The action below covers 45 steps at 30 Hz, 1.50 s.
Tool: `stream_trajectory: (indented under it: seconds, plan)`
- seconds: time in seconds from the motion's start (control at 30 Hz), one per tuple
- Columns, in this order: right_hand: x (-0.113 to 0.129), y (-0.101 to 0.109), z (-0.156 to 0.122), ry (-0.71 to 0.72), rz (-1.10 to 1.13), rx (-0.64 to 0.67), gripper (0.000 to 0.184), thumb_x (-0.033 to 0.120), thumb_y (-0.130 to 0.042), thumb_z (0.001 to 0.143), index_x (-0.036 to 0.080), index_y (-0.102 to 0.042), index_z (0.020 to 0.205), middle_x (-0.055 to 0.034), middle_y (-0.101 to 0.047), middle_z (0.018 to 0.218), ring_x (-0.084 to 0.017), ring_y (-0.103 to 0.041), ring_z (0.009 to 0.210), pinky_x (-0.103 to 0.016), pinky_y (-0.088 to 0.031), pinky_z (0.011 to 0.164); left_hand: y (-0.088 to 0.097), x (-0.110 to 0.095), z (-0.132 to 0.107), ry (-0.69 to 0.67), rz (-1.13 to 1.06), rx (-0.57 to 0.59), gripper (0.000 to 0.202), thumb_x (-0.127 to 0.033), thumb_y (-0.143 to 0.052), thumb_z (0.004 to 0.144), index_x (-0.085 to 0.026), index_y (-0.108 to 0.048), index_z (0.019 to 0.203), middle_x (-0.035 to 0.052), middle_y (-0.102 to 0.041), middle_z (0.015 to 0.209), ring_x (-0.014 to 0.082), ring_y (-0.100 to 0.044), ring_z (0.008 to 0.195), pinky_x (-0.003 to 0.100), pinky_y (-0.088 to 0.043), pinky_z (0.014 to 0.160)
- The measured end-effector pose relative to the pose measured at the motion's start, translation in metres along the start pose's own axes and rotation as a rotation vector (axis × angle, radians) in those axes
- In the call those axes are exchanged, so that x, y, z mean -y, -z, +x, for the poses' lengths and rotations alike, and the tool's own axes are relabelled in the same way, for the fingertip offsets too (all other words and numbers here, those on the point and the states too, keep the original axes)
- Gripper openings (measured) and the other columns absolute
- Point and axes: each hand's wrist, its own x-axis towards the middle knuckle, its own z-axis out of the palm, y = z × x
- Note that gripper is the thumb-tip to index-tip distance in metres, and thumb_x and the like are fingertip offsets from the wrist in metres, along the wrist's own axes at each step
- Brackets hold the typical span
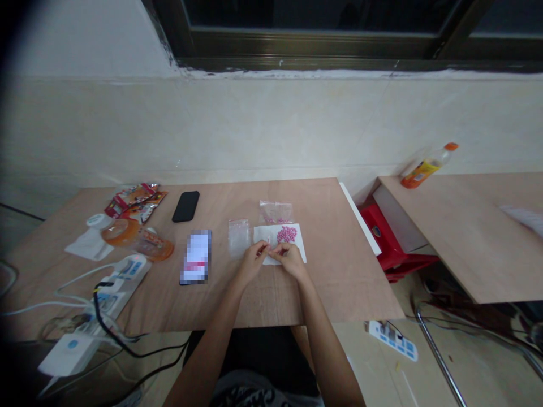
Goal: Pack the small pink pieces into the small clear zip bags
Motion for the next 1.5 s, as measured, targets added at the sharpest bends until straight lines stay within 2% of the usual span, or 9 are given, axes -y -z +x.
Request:
stream_trajectory:
  seconds: [0.13, 0.4, 0.53, 0.63, 0.7, 0.97, 1.2, 1.3, 1.5]
  plan:
    - [-0.002, 0.004, 0.000, -0.018, 0.091, 0.007, 0.034, 0.052, -0.070, 0.070, 0.018, -0.067, 0.064, -0.0010, -0.065, 0.064, -0.015, -0.057, 0.061, -0.028, -0.045, 0.062, 0.006, -0.005, 0.000, -0.019, 0.132, 0.020, 0.029, -0.033, -0.041, 0.093, -0.019, -0.056, 0.074, -0.0003, -0.059, 0.072, 0.0141, -0.054, 0.069, 0.025, -0.040, 0.065]
    - [0.000, 0.000, 0.008, 0.008, 0.060, -0.272, 0.032, 0.049, -0.065, 0.074, 0.019, -0.063, 0.064, -0.0007, -0.061, 0.061, -0.015, -0.052, 0.058, -0.028, -0.043, 0.059, 0.006, -0.026, -0.008, -0.185, 0.458, -0.020, 0.022, -0.019, -0.047, 0.089, -0.021, -0.057, 0.069, 0.0017, -0.060, 0.070, 0.0182, -0.054, 0.073, 0.031, -0.040, 0.074]
    - [0.001, -0.003, 0.009, -0.016, 0.099, -0.249, 0.031, 0.051, -0.062, 0.075, 0.020, -0.062, 0.067, -0.0019, -0.063, 0.062, -0.015, -0.054, 0.057, -0.028, -0.044, 0.057, 0.007, -0.028, -0.011, -0.196, 0.506, -0.148, 0.008, -0.028, -0.058, 0.086, -0.022, -0.063, 0.088, 0.0050, -0.065, 0.087, 0.0226, -0.057, 0.089, 0.037, -0.040, 0.086]
    - [-0.003, -0.006, 0.007, -0.074, 0.194, -0.226, 0.032, 0.052, -0.063, 0.073, 0.021, -0.062, 0.070, -0.0029, -0.066, 0.066, -0.016, -0.057, 0.058, -0.028, -0.045, 0.056, 0.008, -0.021, -0.009, -0.188, 0.549, -0.260, 0.059, -0.045, -0.075, 0.072, -0.023, -0.054, 0.123, 0.0114, -0.058, 0.123, 0.0310, -0.051, 0.113, 0.044, -0.035, 0.098]
    - [-0.006, -0.009, 0.006, -0.108, 0.250, -0.218, 0.031, 0.052, -0.065, 0.071, 0.021, -0.061, 0.069, -0.0030, -0.067, 0.066, -0.017, -0.058, 0.059, -0.028, -0.045, 0.056, 0.007, -0.014, -0.007, -0.185, 0.573, -0.229, 0.080, -0.049, -0.077, 0.068, -0.025, -0.044, 0.136, 0.0129, -0.052, 0.133, 0.0336, -0.047, 0.120, 0.047, -0.033, 0.101]
    - [-0.010, -0.013, 0.003, -0.124, 0.281, -0.237, 0.032, 0.051, -0.068, 0.069, 0.021, -0.058, 0.064, -0.0002, -0.062, 0.060, -0.016, -0.056, 0.056, -0.028, -0.043, 0.056, -0.001, -0.001, -0.001, -0.190, 0.586, -0.122, 0.073, -0.046, -0.069, 0.078, -0.027, -0.037, 0.141, 0.0108, -0.054, 0.134, 0.0307, -0.048, 0.122, 0.045, -0.031, 0.103]
    - [-0.023, 0.009, 0.003, -0.036, 0.056, -0.366, 0.040, 0.056, -0.057, 0.080, 0.018, -0.066, 0.077, -0.0045, -0.069, 0.075, -0.017, -0.058, 0.068, -0.028, -0.042, 0.065, -0.003, 0.005, 0.002, -0.118, 0.663, -0.131, 0.065, -0.047, -0.069, 0.079, -0.028, -0.045, 0.136, 0.0073, -0.053, 0.133, 0.0280, -0.047, 0.121, 0.044, -0.034, 0.104]
    - [-0.030, 0.025, -0.001, -0.051, -0.226, -0.461, 0.040, 0.053, -0.052, 0.083, 0.017, -0.069, 0.088, -0.0065, -0.070, 0.083, -0.018, -0.057, 0.069, -0.030, -0.040, 0.068, -0.005, 0.010, 0.003, -0.082, 0.667, -0.196, 0.063, -0.046, -0.073, 0.075, -0.029, -0.051, 0.132, 0.0079, -0.048, 0.136, 0.0308, -0.043, 0.121, 0.046, -0.038, 0.103]
    - [-0.030, 0.034, -0.007, -0.020, -0.722, -0.427, 0.030, 0.041, -0.051, 0.085, 0.020, -0.070, 0.095, -0.0052, -0.069, 0.091, -0.022, -0.057, 0.089, -0.032, -0.030, 0.078, -0.014, 0.019, 0.006, -0.047, 0.521, -0.218, 0.059, -0.037, -0.071, 0.077, -0.024, -0.052, 0.131, 0.0093, -0.051, 0.125, 0.0281, -0.047, 0.114, 0.042, -0.043, 0.101]
